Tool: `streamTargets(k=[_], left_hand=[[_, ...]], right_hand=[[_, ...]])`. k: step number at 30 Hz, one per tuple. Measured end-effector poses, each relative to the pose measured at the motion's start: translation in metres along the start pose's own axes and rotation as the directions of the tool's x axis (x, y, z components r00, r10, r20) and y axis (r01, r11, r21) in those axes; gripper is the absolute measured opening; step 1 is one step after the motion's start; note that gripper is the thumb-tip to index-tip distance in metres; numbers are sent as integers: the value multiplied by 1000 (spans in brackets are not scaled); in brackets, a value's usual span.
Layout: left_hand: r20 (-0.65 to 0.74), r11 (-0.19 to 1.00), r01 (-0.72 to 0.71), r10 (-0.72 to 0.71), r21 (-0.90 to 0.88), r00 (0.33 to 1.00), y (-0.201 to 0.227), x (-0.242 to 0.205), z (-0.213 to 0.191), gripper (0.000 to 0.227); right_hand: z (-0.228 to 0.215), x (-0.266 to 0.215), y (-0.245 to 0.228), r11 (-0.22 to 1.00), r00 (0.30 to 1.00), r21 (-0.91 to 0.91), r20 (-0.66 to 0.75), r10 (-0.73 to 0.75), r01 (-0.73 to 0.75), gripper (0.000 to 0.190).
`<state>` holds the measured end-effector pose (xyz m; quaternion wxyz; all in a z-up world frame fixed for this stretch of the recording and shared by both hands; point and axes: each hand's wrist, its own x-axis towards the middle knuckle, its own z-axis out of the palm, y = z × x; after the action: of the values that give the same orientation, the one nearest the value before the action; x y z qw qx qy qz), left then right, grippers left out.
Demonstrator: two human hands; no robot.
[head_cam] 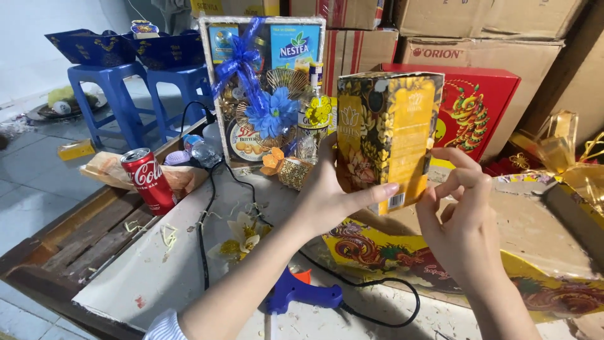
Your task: The person holds a small yellow box, turning it over to inspect the sides, then places it into a larger decorative box. They continue to arrange several other small yellow boxes inside the larger container, adjusting their positions.
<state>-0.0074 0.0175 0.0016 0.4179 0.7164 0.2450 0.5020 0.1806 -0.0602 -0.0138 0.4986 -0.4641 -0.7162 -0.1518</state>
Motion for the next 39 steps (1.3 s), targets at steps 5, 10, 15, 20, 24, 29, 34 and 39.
streamTargets(k=[5, 10, 15, 20, 24, 29, 34, 39], left_hand=[[28, 993, 113, -113, 20, 993, 10, 0, -4, 108], [24, 989, 137, -138, 54, 990, 3, 1, -4, 115], [76, 971, 210, -219, 110, 973, 6, 1, -5, 116], [113, 942, 304, -320, 141, 941, 5, 3, -4, 130], [150, 991, 104, -117, 88, 982, -13, 7, -3, 133], [121, 972, 176, -196, 156, 973, -9, 6, -4, 127], [129, 993, 38, -53, 114, 990, -16, 6, -7, 115], [123, 995, -2, -10, 96, 992, -19, 6, -7, 108]], right_hand=[[-1, -5, 15, 996, 993, -62, 107, -55, 62, 47], [1, -6, 26, 989, 986, -74, 122, -117, 127, 64], [1, -6, 21, 999, 993, -26, 113, -38, 41, 82], [-1, -4, 16, 999, 991, -32, 128, 30, -26, 84], [-2, -1, 13, 998, 993, 59, 112, -38, 31, 76], [-3, -2, 20, 998, 991, 47, 123, -45, 39, 74], [-3, -2, 24, 990, 985, 15, 100, -140, 139, 77], [-3, -3, 22, 997, 988, 13, 131, -80, 79, 81]])
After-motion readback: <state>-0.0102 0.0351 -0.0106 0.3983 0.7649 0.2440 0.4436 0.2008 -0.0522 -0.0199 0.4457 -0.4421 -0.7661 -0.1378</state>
